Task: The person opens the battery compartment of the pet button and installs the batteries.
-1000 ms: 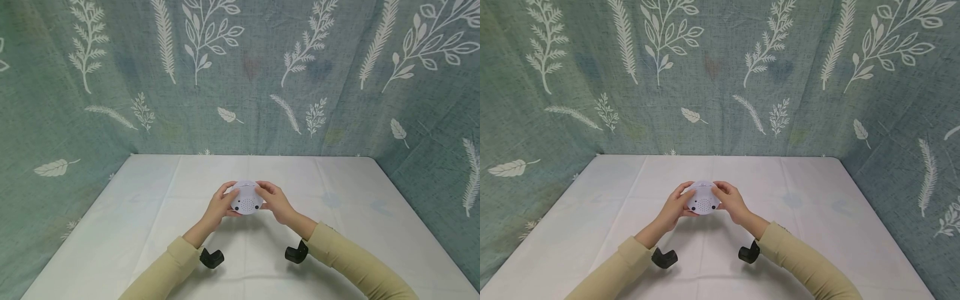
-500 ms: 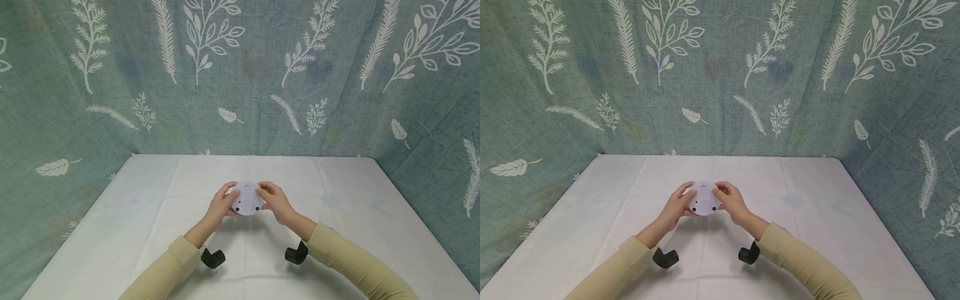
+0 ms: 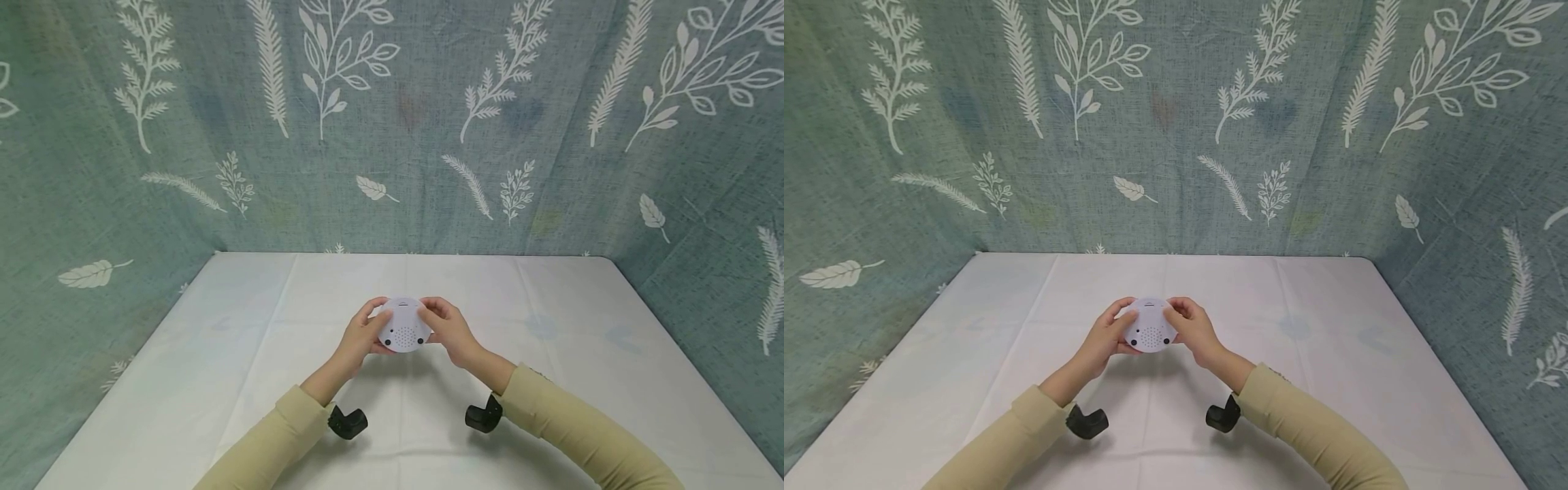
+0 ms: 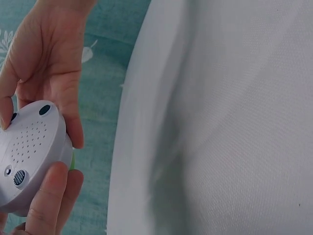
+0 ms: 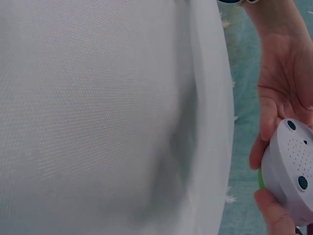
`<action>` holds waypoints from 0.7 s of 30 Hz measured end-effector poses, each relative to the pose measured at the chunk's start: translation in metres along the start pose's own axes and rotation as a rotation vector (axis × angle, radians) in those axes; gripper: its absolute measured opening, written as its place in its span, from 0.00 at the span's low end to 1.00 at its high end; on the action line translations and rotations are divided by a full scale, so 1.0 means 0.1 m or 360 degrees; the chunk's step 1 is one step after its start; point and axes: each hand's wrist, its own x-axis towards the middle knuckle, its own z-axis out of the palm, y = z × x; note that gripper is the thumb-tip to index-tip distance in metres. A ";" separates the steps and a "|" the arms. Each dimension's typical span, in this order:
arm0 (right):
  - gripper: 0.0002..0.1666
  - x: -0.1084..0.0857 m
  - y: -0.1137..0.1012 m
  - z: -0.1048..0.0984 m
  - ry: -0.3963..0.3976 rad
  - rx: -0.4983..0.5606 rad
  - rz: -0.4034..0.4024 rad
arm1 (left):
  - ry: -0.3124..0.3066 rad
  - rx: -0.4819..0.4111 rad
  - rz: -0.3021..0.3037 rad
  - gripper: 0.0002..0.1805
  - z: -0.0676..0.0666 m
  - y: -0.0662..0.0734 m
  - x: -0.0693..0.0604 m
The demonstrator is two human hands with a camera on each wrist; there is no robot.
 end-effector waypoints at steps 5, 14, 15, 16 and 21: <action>0.21 0.01 0.01 -0.05 -0.0094 -0.0015 0.0079 | -0.0018 0.0007 0.0003 0.20 -0.03 0.06 -0.06; 0.34 -0.01 0.00 -0.17 -0.0281 -0.0072 0.0349 | -0.0045 -0.0024 -0.0011 0.21 -0.10 -0.01 -0.03; 0.35 -0.01 0.00 -0.18 -0.0314 -0.0094 0.0387 | -0.0050 -0.0024 -0.0007 0.21 -0.11 -0.02 -0.03; 0.36 -0.02 0.00 -0.19 -0.0343 -0.0106 0.0430 | -0.0055 -0.0023 -0.0005 0.21 -0.11 -0.02 -0.03; 0.39 -0.02 -0.01 -0.21 -0.0480 -0.0108 0.0559 | -0.0090 -0.0031 0.0011 0.22 -0.11 -0.03 -0.03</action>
